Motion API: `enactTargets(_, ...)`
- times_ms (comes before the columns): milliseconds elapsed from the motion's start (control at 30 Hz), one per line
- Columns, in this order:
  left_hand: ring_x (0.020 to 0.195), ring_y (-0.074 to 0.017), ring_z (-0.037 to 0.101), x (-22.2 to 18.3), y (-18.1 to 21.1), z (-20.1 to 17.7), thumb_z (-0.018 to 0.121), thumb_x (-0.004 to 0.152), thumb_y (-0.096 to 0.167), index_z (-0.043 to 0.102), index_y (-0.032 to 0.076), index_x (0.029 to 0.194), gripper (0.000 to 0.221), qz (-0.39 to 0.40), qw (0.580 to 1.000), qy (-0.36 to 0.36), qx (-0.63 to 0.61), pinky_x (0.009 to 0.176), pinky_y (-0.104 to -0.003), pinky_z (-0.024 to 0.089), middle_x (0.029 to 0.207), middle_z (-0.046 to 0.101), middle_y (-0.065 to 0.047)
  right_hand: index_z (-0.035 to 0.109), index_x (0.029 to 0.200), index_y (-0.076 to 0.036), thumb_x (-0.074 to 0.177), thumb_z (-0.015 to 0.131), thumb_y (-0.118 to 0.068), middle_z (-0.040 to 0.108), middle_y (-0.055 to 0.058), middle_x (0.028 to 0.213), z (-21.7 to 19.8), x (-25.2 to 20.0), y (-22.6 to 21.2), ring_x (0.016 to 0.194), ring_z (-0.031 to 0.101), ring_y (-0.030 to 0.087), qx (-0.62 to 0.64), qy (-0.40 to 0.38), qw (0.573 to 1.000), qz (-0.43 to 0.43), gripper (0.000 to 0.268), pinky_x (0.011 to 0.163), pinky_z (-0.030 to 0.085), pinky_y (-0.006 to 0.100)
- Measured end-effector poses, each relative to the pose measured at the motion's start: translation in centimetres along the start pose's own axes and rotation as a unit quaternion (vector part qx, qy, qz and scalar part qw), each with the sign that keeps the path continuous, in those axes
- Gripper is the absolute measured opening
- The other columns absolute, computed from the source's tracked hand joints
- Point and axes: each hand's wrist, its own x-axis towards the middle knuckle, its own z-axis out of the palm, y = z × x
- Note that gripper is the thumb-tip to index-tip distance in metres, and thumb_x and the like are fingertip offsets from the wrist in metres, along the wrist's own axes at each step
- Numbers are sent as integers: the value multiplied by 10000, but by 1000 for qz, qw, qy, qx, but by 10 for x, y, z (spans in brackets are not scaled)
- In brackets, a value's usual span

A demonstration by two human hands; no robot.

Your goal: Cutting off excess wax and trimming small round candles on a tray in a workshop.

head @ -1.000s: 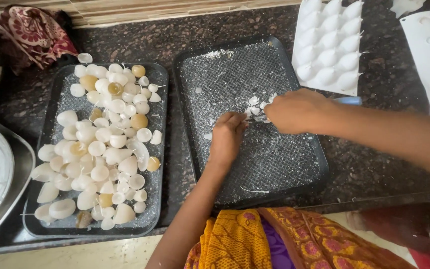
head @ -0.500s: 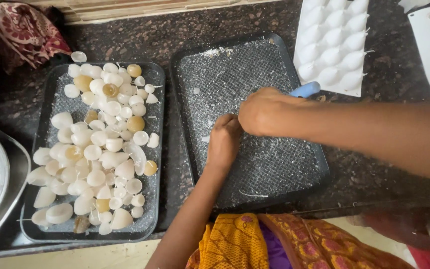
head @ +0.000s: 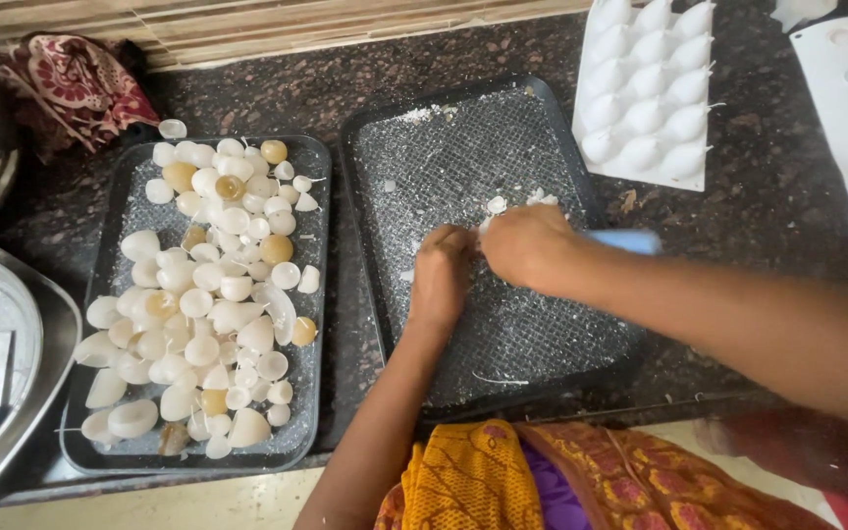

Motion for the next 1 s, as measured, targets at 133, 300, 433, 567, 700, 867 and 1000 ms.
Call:
enactTargets(133,883,-326,712,0,-2,3,676,825,-94,758,-11,1020,228,33,999,38,6,782,-407,587,984,728,-168,777,1033,-34,922,537,-78,745,174,1064,52,-8,0,979,747,331,129,76,988,40,269,842,598,487)
enactTargets(300,985,-400,600,-1,32,-14,712,747,-43,776,-12,1014,277,58,990,91,95,822,-416,539,1120,649,-263,585,1118,64,891,515,-50,728,266,777,84,-8,-12,731,754,387,193,182,963,42,263,627,639,471)
enactTargets(433,1016,-353,586,-4,11,0,670,854,-51,748,-29,1144,301,15,994,61,87,904,-425,525,1087,653,-201,601,1047,16,950,504,-104,716,258,766,81,-13,-5,720,737,386,244,192,950,41,182,652,604,492)
enactTargets(567,1014,-344,601,-1,4,5,635,933,-15,726,-25,1162,246,25,995,71,62,881,-437,530,1099,663,-199,603,1064,-5,1046,437,-227,700,193,707,92,-11,14,627,722,333,311,127,941,43,278,619,572,478)
enactTargets(700,1020,-308,642,-5,0,7,617,975,17,699,49,1084,141,28,996,48,69,929,-421,544,1134,712,-142,572,1224,-72,1038,421,-261,718,194,717,76,-24,22,627,729,353,377,90,917,93,306,624,574,497)
enactTargets(867,1060,-358,618,5,18,-6,682,938,40,649,7,1191,257,21,998,45,48,949,-446,509,1172,641,-192,648,1060,-26,1041,465,-317,715,224,785,77,-22,29,711,711,390,366,184,909,81,344,699,544,533)
enactTargets(1000,1114,-386,616,23,-2,0,613,714,-126,704,27,1186,504,60,991,46,109,997,-463,501,1215,680,-158,651,1061,-31,1046,456,-332,718,212,776,75,-27,29,699,722,369,375,181,905,83,358,697,551,520)
